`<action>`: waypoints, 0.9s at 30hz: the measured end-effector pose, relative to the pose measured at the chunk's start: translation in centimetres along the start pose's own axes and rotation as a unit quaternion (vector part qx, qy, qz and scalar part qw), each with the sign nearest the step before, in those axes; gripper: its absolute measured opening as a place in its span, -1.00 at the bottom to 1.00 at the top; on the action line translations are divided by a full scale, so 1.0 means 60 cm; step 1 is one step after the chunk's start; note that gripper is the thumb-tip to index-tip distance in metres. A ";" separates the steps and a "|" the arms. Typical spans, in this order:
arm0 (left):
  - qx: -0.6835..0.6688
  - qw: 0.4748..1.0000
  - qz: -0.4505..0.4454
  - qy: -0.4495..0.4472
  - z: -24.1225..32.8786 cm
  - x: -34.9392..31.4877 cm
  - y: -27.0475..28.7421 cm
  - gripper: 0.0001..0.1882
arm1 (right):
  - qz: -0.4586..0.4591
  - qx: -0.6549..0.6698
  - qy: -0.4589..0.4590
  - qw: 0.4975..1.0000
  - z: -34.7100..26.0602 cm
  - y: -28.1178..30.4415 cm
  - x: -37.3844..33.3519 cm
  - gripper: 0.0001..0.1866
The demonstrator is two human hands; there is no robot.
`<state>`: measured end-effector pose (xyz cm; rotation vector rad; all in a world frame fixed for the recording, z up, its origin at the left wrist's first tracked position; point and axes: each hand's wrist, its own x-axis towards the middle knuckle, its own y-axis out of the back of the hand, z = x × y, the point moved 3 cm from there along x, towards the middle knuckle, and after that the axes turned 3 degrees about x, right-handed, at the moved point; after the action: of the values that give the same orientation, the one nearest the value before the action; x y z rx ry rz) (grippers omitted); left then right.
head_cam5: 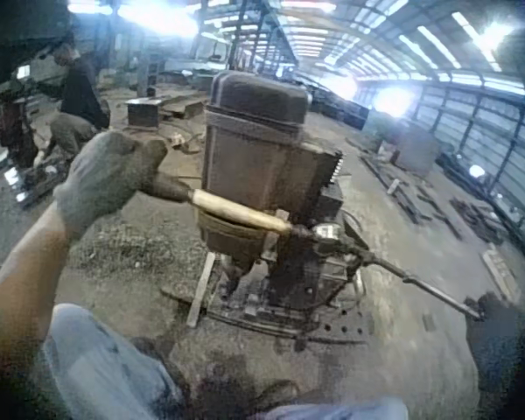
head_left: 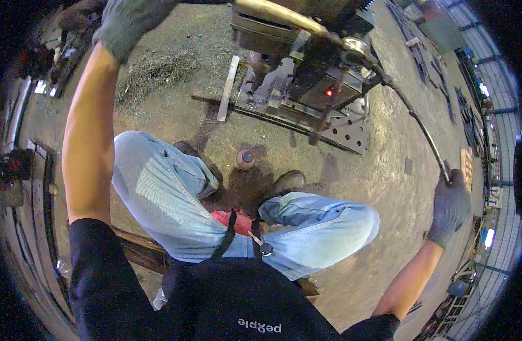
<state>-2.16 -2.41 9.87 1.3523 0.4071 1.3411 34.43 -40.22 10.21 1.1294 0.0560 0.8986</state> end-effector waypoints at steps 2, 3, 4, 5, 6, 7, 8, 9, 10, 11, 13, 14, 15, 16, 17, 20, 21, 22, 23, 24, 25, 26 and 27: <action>-0.031 0.998 0.010 -0.058 -0.014 0.033 -0.001 -0.39 | -0.026 0.018 -0.050 0.998 -0.005 0.018 -0.024 -0.57; -0.024 0.998 0.014 -0.059 -0.016 0.028 0.015 -0.38 | -0.037 0.030 -0.068 0.997 -0.020 0.033 -0.029 -0.55; -0.014 0.998 0.020 -0.059 -0.017 0.018 0.034 -0.38 | -0.068 0.017 -0.091 0.993 -0.037 0.048 -0.024 -0.52; -0.022 0.998 0.017 -0.064 -0.007 0.009 0.026 -0.38 | -0.078 0.009 -0.097 0.992 -0.033 0.047 -0.021 -0.52; -0.010 0.999 0.027 -0.027 0.002 -0.005 0.015 -0.39 | -0.088 0.003 -0.101 0.991 -0.028 0.042 -0.017 -0.52; -0.042 0.999 0.024 -0.021 0.010 -0.026 0.009 -0.39 | -0.098 -0.003 -0.103 0.990 -0.022 0.034 -0.014 -0.53; -0.064 0.998 0.025 -0.013 0.043 -0.064 0.036 -0.40 | -0.045 0.004 -0.060 0.997 -0.011 0.016 -0.003 -0.55; -0.096 0.995 0.034 -0.006 0.045 -0.072 0.029 -0.40 | 0.009 0.007 -0.020 1.000 0.018 -0.013 0.006 -0.57; -0.126 0.991 0.044 0.002 0.045 -0.080 0.027 -0.40 | 0.064 0.011 0.025 0.998 0.036 -0.027 0.016 -0.58; -0.102 0.993 0.062 0.007 0.027 -0.066 0.051 -0.40 | 0.080 0.022 0.037 0.996 0.028 -0.018 0.038 -0.58; -0.075 0.995 0.065 0.012 0.003 -0.058 0.043 -0.39 | 0.088 0.017 0.059 0.994 0.026 -0.015 0.050 -0.57; -0.104 0.992 0.036 0.054 0.013 -0.051 0.038 -0.40 | 0.057 0.050 0.025 0.997 0.026 -0.016 0.043 -0.60; -0.108 0.993 0.028 0.045 0.007 -0.047 0.028 -0.40 | 0.037 0.037 0.012 0.999 0.021 -0.015 0.036 -0.62; -0.112 0.993 0.020 0.037 -0.001 -0.042 0.015 -0.40 | 0.018 0.024 -0.001 1.000 0.013 -0.011 0.027 -0.63; -0.114 0.993 0.014 0.024 -0.004 -0.040 0.014 -0.40 | -0.001 0.014 -0.018 1.000 0.010 -0.007 0.016 -0.65; -0.107 0.994 0.013 0.018 -0.007 -0.040 0.014 -0.49 | 0.107 0.056 0.035 0.992 0.030 -0.020 -0.003 -0.66; -0.007 0.995 0.031 -0.091 -0.022 -0.043 0.004 -0.63 | 0.116 0.050 0.035 0.991 0.033 -0.013 -0.005 -0.65; 0.097 0.974 0.050 -0.196 -0.056 -0.054 -0.017 -0.71 | 0.129 0.046 0.036 0.990 0.038 0.005 0.000 -0.64; 0.173 0.937 0.068 -0.296 -0.069 -0.067 -0.063 -0.68 | 0.141 0.016 0.035 0.989 0.060 0.053 0.005 -0.61; 0.118 0.971 -0.015 -0.207 -0.083 -0.078 -0.092 -0.65 | 0.150 0.009 0.041 0.988 0.068 0.078 0.014 -0.58; 0.053 0.987 -0.098 -0.113 -0.092 -0.094 -0.120 -0.59 | 0.158 -0.005 0.047 0.986 0.080 0.109 0.020 -0.54; 0.030 0.987 -0.146 -0.068 -0.091 -0.112 -0.136 -0.57 | 0.189 -0.026 0.074 0.979 0.081 0.135 0.025 -0.56; 0.007 0.981 -0.190 -0.021 -0.089 -0.133 -0.145 -0.55 | 0.223 -0.048 0.100 0.969 0.080 0.162 0.030 -0.58</action>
<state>-5.17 -4.03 -2.64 1.2367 0.6132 0.9927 32.09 -41.46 20.88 0.9726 -0.0802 1.4007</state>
